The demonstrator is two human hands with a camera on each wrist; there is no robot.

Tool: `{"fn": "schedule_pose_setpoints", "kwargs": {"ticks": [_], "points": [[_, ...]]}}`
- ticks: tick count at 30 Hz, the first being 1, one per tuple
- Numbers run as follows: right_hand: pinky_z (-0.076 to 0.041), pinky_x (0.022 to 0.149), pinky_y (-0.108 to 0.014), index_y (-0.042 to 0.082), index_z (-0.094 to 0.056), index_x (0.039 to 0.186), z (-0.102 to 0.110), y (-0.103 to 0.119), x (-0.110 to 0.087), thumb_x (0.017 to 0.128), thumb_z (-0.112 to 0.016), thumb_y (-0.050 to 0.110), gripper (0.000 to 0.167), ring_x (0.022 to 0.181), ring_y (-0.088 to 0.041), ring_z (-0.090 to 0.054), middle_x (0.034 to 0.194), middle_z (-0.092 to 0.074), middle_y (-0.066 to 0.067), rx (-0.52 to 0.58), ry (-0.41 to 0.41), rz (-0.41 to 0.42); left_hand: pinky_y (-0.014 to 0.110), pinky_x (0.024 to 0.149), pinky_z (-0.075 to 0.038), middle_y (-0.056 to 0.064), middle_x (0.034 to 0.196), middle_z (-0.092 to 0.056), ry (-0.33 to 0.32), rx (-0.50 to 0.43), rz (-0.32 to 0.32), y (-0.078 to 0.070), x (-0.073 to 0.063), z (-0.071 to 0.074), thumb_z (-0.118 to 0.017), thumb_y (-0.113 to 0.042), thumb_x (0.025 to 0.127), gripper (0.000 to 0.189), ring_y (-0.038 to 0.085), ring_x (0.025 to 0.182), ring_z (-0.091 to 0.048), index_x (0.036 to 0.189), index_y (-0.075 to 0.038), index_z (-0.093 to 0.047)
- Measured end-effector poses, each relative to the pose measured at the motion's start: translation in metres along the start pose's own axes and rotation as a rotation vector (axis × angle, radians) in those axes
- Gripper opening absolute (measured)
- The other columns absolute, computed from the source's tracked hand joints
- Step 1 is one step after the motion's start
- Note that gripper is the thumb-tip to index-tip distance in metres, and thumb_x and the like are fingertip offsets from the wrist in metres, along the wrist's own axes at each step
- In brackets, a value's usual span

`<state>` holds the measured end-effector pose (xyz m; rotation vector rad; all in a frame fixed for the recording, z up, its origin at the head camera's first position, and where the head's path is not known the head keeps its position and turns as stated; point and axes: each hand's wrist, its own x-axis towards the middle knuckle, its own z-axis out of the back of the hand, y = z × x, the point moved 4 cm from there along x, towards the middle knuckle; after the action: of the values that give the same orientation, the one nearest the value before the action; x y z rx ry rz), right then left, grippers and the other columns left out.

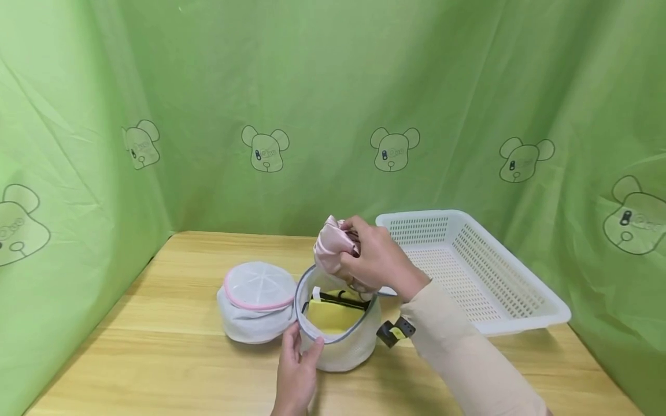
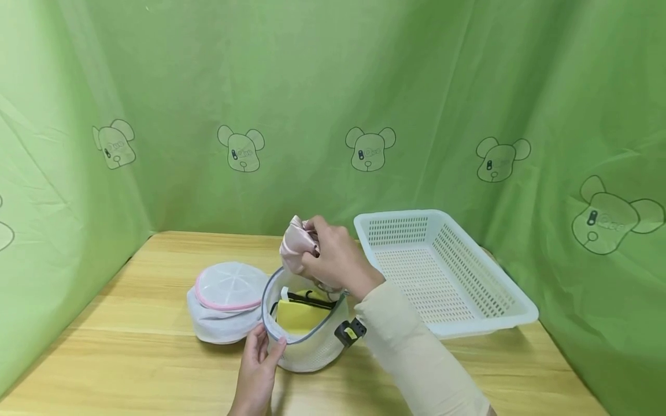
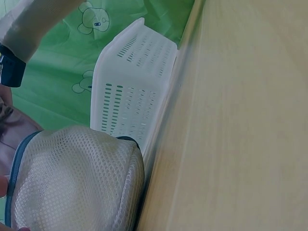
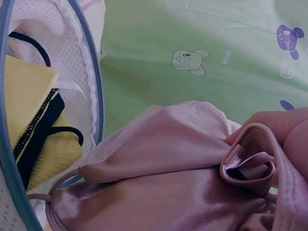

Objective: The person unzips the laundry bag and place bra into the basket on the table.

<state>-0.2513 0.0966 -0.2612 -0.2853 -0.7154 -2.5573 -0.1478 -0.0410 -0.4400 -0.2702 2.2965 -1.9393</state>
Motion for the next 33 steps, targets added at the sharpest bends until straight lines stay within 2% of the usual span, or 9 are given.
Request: {"fn": "schedule_pose_setpoints", "kwargs": {"ticks": [20, 28, 33], "points": [[-0.055, 0.067, -0.036, 0.003, -0.053, 0.124, 0.018, -0.005, -0.003, 0.078, -0.067, 0.011, 0.049, 0.08, -0.025, -0.061, 0.098, -0.064, -0.015, 0.0, -0.056, -0.007, 0.057, 0.112, -0.018, 0.027, 0.153, -0.024, 0.002, 0.003, 0.003, 0.003, 0.001, 0.0, -0.064, -0.013, 0.092, 0.054, 0.046, 0.14, -0.017, 0.138, 0.0, -0.039], [-0.055, 0.074, -0.041, 0.003, -0.052, 0.125, 0.023, -0.013, -0.005, 0.079, -0.067, 0.012, 0.049, 0.086, -0.028, -0.062, 0.105, -0.065, -0.019, -0.019, -0.059, -0.027, 0.057, 0.112, -0.019, 0.027, 0.152, -0.025, -0.009, -0.001, 0.009, 0.002, 0.001, -0.001, -0.064, -0.011, 0.091, 0.053, 0.046, 0.141, -0.017, 0.138, 0.001, -0.04], [-0.055, 0.073, -0.044, 0.003, -0.053, 0.125, 0.026, -0.021, -0.006, 0.079, -0.066, 0.012, 0.049, 0.086, -0.031, -0.062, 0.103, -0.065, -0.021, -0.019, -0.076, -0.037, 0.057, 0.112, -0.019, 0.026, 0.153, -0.025, -0.014, -0.013, 0.009, 0.003, 0.001, -0.001, -0.063, -0.009, 0.091, 0.053, 0.047, 0.141, -0.016, 0.137, 0.0, -0.04]]}}
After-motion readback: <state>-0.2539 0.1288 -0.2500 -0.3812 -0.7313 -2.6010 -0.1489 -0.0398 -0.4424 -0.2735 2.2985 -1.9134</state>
